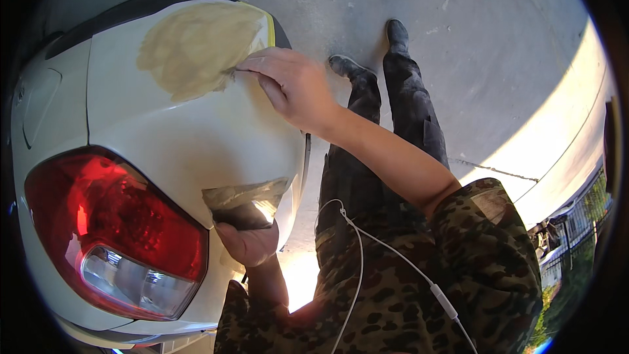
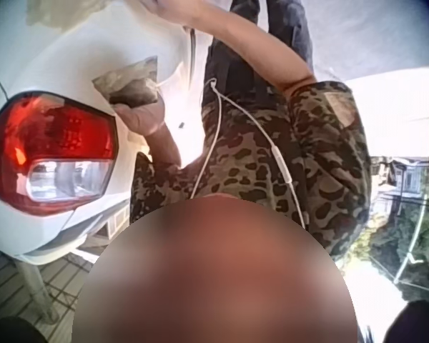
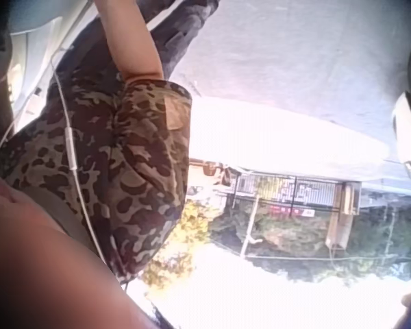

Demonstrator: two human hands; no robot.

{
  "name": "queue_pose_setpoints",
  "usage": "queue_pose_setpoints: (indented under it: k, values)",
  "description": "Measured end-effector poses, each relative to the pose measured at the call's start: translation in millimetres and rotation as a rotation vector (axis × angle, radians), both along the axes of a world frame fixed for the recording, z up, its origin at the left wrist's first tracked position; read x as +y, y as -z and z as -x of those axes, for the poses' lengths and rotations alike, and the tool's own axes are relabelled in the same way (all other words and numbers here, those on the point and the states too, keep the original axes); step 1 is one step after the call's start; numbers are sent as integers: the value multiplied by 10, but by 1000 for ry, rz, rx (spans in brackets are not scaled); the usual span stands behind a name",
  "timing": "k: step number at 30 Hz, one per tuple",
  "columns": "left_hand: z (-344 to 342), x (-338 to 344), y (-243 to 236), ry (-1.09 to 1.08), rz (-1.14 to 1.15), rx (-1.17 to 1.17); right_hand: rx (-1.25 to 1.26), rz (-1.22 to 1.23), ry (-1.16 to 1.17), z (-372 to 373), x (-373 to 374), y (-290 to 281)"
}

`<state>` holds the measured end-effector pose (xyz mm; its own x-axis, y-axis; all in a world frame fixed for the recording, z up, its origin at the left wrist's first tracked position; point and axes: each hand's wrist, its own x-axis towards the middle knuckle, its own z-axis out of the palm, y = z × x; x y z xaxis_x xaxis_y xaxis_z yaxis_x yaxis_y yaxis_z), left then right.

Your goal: The person applies a beige body filler to the rear bumper of a white car using a metal spreader. They repeatedly scrape filler from a larger spreader onto a smaller one and spread it over the damaged area, smoothing the surface.

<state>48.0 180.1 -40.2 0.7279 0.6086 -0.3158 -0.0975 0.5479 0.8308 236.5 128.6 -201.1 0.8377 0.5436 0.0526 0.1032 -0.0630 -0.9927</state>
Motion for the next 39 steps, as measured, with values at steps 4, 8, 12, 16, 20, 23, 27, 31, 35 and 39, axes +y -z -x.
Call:
queue_pose_setpoints:
  k: [4,8,12,16,20,23,27,31,35,39]
  values:
    - [-35,-32,-37,-10,55,-27,141,461,-15,-245,75,240]
    - [-32,-20,-28,-16,22,-13,98,38,39,9,33,-30]
    - [-4,-2,-37,-57,54,39,99,-46,68,141,-41,-139]
    - [-20,-27,-53,-95,112,-66,206,249,111,-108,118,182]
    - [-52,-28,-45,-117,78,-3,187,27,97,89,98,21]
    - [-45,-30,-34,-154,36,85,85,-138,51,205,-9,-82]
    - [-32,-33,-20,-104,24,58,176,150,144,-82,82,527]
    - [-17,-33,24,-125,40,48,202,438,-84,-409,361,1395]
    - [109,-25,2,-1048,519,-218,150,436,-247,-594,462,1621]
    - [252,87,39,-143,274,69,111,351,-288,-549,366,1228]
